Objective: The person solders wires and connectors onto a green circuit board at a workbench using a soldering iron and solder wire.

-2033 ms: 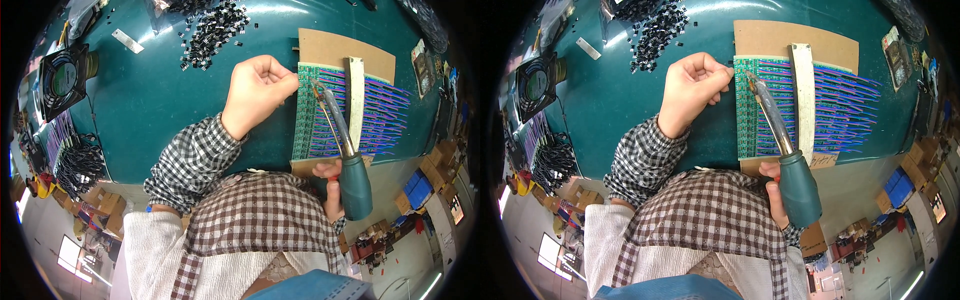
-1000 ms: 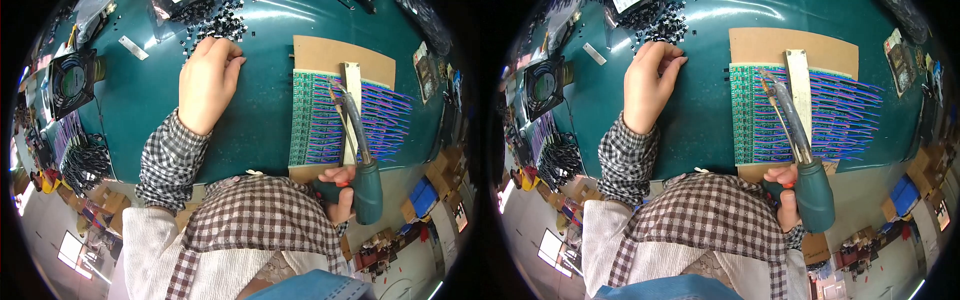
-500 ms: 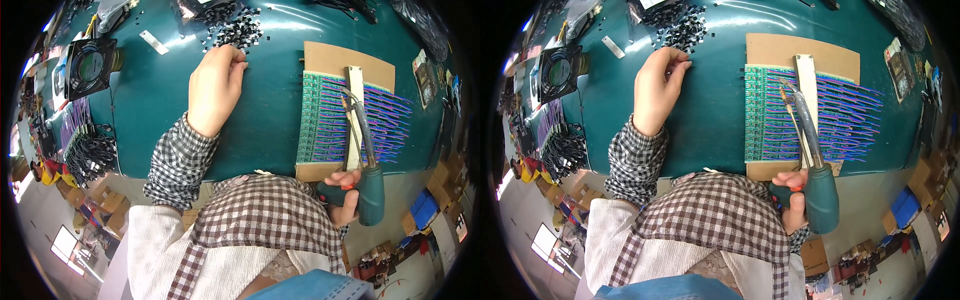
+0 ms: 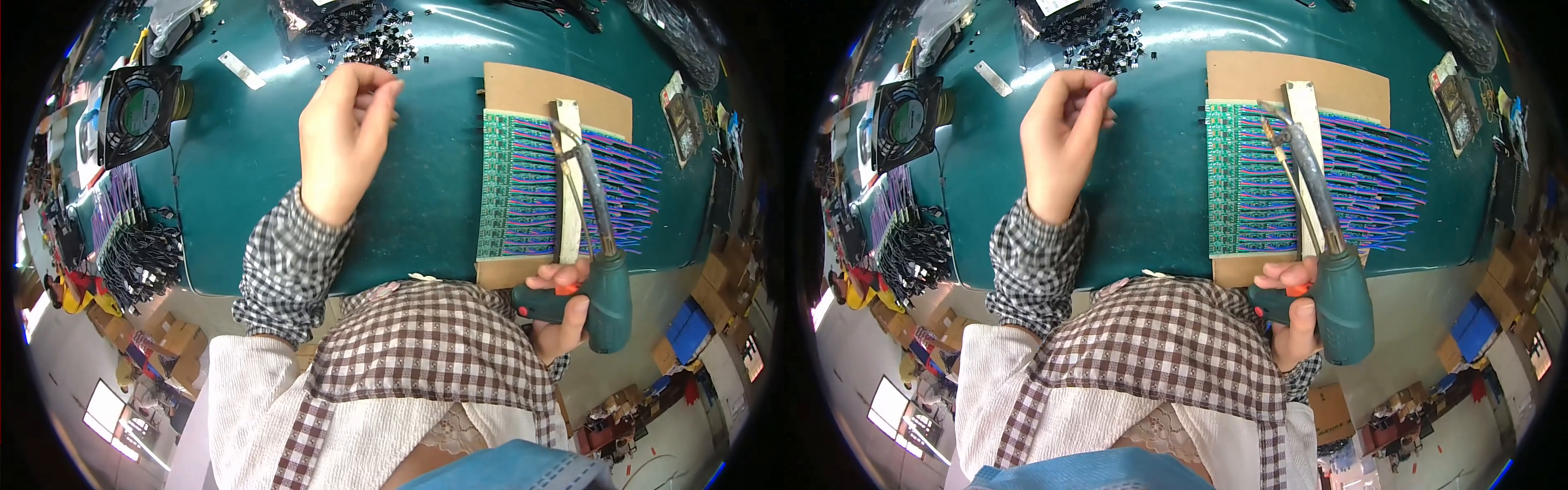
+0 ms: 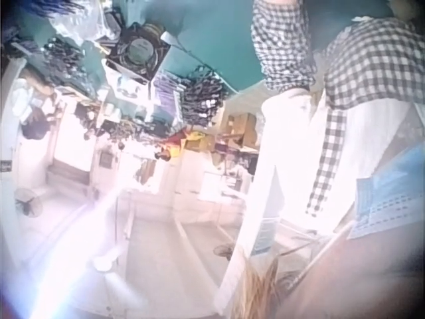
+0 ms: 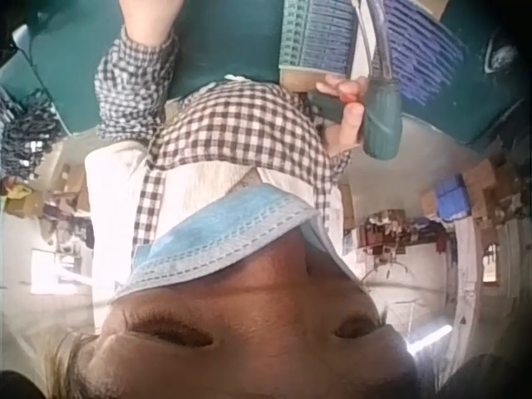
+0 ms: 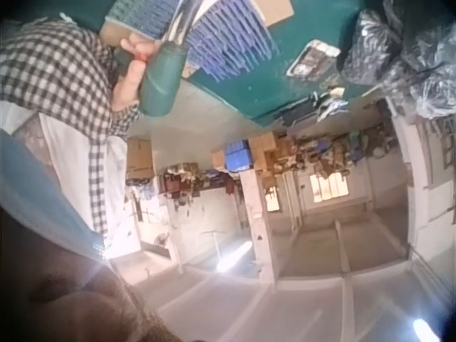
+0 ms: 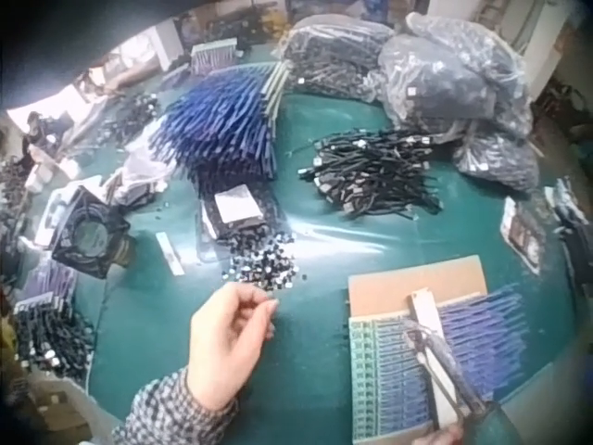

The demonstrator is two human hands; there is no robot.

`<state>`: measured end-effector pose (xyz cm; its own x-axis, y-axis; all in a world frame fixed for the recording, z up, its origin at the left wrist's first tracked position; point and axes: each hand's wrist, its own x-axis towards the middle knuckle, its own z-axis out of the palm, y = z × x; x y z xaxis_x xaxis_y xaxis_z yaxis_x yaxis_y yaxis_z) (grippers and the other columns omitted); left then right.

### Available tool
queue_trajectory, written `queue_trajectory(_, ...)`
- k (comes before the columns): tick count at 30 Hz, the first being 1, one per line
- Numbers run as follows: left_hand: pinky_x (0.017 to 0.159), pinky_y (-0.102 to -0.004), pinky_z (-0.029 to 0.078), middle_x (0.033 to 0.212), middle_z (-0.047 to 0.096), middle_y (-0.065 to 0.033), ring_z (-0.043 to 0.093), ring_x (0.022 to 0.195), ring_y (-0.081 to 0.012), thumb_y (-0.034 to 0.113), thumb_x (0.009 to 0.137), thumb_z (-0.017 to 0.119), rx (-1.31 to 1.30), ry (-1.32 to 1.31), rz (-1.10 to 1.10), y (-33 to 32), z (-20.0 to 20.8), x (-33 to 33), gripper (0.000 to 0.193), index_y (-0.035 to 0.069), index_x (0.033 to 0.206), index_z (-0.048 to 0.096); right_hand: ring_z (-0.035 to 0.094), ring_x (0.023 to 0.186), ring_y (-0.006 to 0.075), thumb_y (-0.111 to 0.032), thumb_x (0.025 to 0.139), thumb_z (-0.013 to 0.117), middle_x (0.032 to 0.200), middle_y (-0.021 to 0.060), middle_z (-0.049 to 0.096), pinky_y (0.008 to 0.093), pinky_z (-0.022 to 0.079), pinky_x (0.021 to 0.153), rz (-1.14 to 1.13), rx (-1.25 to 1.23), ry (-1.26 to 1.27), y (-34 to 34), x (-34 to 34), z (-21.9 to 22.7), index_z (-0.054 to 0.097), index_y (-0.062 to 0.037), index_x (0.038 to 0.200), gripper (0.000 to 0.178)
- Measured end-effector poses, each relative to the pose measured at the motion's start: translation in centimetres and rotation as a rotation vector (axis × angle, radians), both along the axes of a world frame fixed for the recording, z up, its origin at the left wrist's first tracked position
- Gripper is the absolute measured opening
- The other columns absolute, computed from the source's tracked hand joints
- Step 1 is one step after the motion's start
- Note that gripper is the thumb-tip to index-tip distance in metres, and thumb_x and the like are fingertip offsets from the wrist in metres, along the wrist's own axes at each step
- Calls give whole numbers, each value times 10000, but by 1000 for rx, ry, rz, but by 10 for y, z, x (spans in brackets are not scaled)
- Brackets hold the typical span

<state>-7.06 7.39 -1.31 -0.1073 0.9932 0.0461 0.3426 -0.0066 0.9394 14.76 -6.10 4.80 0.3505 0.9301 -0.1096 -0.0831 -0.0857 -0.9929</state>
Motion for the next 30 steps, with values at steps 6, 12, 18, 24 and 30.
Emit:
queue_trajectory(6, 681, -261, 515, 886, 609, -128, 610, 762, -160, 81, 871, 485, -500, -932, -204, -38, 37, 37, 225, -42, 1056, 520, 569, 795, 225, -178, 832, 511, 924, 116, 486, 304, 531, 622, 48, 4, 34, 27, -16, 9, 395, 51, 1137, 399)
queue_trajectory(12, 733, -247, 490, 1003, 591, -136, 598, 878, -174, 85, 873, 488, -617, -1179, -235, -57, 43, 56, 137, 0, 961, 549, 543, 841, 193, 104, 708, 560, 942, 94, 493, 304, 463, 747, 160, -187, -162, 44, -24, 11, 408, 20, 1159, 483)
queue_trajectory(18, 693, -214, 481, 937, 568, -94, 564, 791, -108, 0, 830, 531, -517, -1068, -351, -63, 33, 62, 153, -17, 980, 556, 509, 805, 152, 131, 700, 549, 913, 78, 489, 280, 418, 741, 225, -48, -229, 47, -19, 10, 407, 12, 1145, 482)
queue_trajectory(24, 659, -204, 479, 903, 596, -92, 569, 746, -93, -1, 817, 555, -556, -986, -389, -64, 37, 58, 141, -40, 952, 570, 501, 780, 151, 131, 700, 528, 875, 64, 463, 283, 416, 711, 281, -15, -257, 47, -19, 7, 397, -3, 1107, 448)
queue_trajectory(30, 622, -201, 479, 825, 615, -80, 573, 676, -90, 19, 814, 570, -714, -980, -331, -61, 44, 53, 117, -48, 909, 578, 499, 763, 153, 134, 705, 510, 857, 62, 447, 280, 417, 693, 266, -90, -244, 47, -22, 13, 385, 6, 1096, 431)
